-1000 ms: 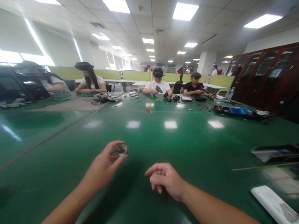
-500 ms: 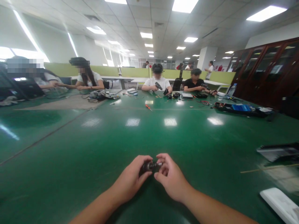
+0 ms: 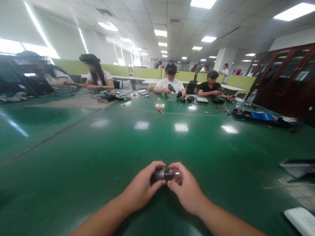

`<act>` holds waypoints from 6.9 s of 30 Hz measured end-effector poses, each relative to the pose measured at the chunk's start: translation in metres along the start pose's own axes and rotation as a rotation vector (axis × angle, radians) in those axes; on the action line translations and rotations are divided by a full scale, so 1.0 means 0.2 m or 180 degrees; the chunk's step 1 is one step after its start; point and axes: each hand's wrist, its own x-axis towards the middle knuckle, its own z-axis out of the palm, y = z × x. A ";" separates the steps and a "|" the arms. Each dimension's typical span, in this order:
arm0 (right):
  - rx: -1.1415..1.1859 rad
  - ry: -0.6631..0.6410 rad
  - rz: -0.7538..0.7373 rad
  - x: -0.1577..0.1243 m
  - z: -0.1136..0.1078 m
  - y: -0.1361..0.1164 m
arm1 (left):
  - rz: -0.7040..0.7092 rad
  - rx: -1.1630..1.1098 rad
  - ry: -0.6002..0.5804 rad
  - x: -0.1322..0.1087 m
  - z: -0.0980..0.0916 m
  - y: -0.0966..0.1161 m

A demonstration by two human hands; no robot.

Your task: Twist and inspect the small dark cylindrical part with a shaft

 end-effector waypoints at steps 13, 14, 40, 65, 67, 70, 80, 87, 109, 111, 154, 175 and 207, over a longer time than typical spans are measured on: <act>0.0166 -0.0064 0.0026 0.01 -0.01 0.00 | -0.0007 0.0058 0.0038 0.01 -0.01 0.01; 0.0202 -0.0079 0.0027 0.01 -0.01 0.00 | 0.0003 0.0062 0.0055 0.01 -0.01 0.01; 0.0484 -0.0070 0.0000 0.02 -0.02 0.00 | 0.0089 0.0138 0.0200 -0.01 0.01 -0.02; 0.0464 -0.0020 -0.0042 0.03 -0.02 0.02 | 0.0246 0.0307 0.0348 -0.01 0.01 -0.02; 0.0478 -0.0015 -0.0048 0.03 -0.02 0.02 | 0.0233 0.0310 0.0341 -0.01 0.01 -0.02; 0.0484 -0.0021 -0.0053 0.03 -0.02 0.02 | 0.0221 0.0311 0.0346 -0.01 0.01 -0.02; 0.0466 -0.0008 -0.0097 0.03 -0.02 0.01 | 0.0268 0.0323 0.0358 -0.01 0.01 -0.03; 0.0413 0.0000 -0.0080 0.03 -0.02 0.01 | 0.0256 0.0337 0.0367 -0.01 0.01 -0.03; 0.0420 0.0065 -0.0039 0.03 -0.03 -0.01 | 0.0532 0.0313 0.0350 0.00 0.00 -0.02; 0.0445 0.0066 -0.0038 0.03 -0.03 0.00 | 0.0541 0.0314 0.0355 0.00 -0.01 -0.02; 0.0867 0.0235 0.0065 0.05 -0.02 0.02 | 0.0560 0.0435 0.0539 0.02 -0.02 -0.01; 0.0998 0.0300 0.0137 0.05 -0.01 -0.01 | 0.0513 0.0349 0.0512 0.01 -0.02 -0.03; 0.1068 0.0464 0.0183 0.05 -0.02 -0.01 | 0.0543 0.0394 0.0619 0.02 -0.02 -0.03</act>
